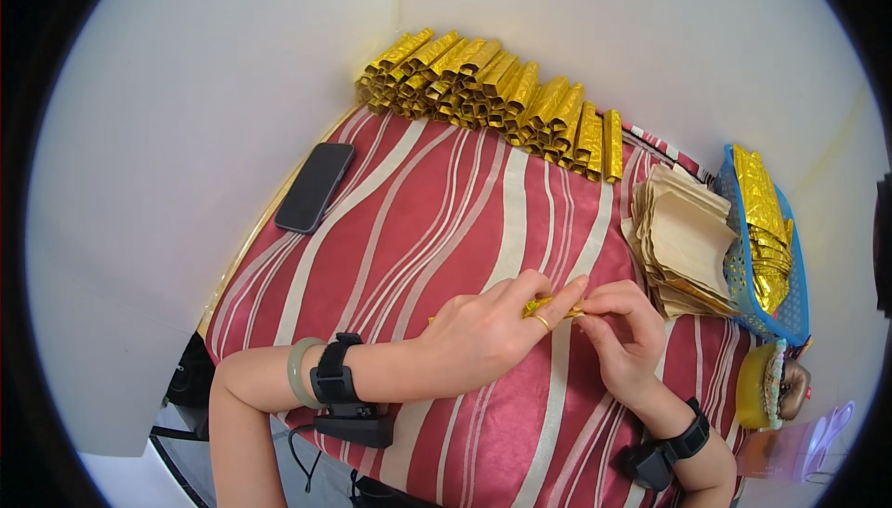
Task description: Fold sheets of gold joss paper into specific rectangular shapes and stack them.
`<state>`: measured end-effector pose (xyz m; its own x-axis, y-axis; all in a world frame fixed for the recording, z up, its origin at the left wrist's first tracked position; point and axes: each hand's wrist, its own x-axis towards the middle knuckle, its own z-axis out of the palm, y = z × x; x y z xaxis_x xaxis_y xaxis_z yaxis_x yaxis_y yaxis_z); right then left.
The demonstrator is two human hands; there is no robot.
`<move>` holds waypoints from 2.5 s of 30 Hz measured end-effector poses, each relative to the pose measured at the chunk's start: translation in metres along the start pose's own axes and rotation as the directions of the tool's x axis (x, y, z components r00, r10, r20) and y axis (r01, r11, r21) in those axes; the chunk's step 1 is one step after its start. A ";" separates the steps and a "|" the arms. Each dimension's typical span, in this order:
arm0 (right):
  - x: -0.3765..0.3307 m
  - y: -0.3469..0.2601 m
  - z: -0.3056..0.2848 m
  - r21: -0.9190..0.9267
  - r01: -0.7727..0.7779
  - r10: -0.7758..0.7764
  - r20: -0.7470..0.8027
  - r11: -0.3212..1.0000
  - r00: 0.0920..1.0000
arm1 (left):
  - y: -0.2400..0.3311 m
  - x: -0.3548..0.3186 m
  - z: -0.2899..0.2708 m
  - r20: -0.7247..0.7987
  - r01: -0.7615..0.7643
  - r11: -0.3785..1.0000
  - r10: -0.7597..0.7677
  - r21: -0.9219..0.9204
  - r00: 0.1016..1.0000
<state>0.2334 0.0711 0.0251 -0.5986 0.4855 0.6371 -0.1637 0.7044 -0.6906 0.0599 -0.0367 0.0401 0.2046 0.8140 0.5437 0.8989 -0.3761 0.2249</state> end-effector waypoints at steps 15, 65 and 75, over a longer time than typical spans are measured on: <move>-0.005 0.005 0.001 0.107 -0.069 0.072 -0.022 0.992 0.997 | 0.000 0.000 0.002 -0.048 -0.017 1.000 0.016 -0.021 0.999; -0.005 -0.007 -0.003 0.460 -0.425 0.356 0.234 0.780 0.905 | -0.011 -0.002 0.010 -0.148 -0.083 0.955 0.042 -0.283 0.988; -0.003 -0.009 0.000 0.364 -0.308 0.288 0.110 0.879 0.951 | -0.012 0.001 0.008 -0.149 0.008 0.906 -0.078 -0.422 0.986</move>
<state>0.2371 0.0635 0.0290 -0.7027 0.6080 0.3694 -0.2448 0.2809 -0.9280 0.0524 -0.0279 0.0317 0.0735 0.7661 0.6385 0.6527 -0.5210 0.5500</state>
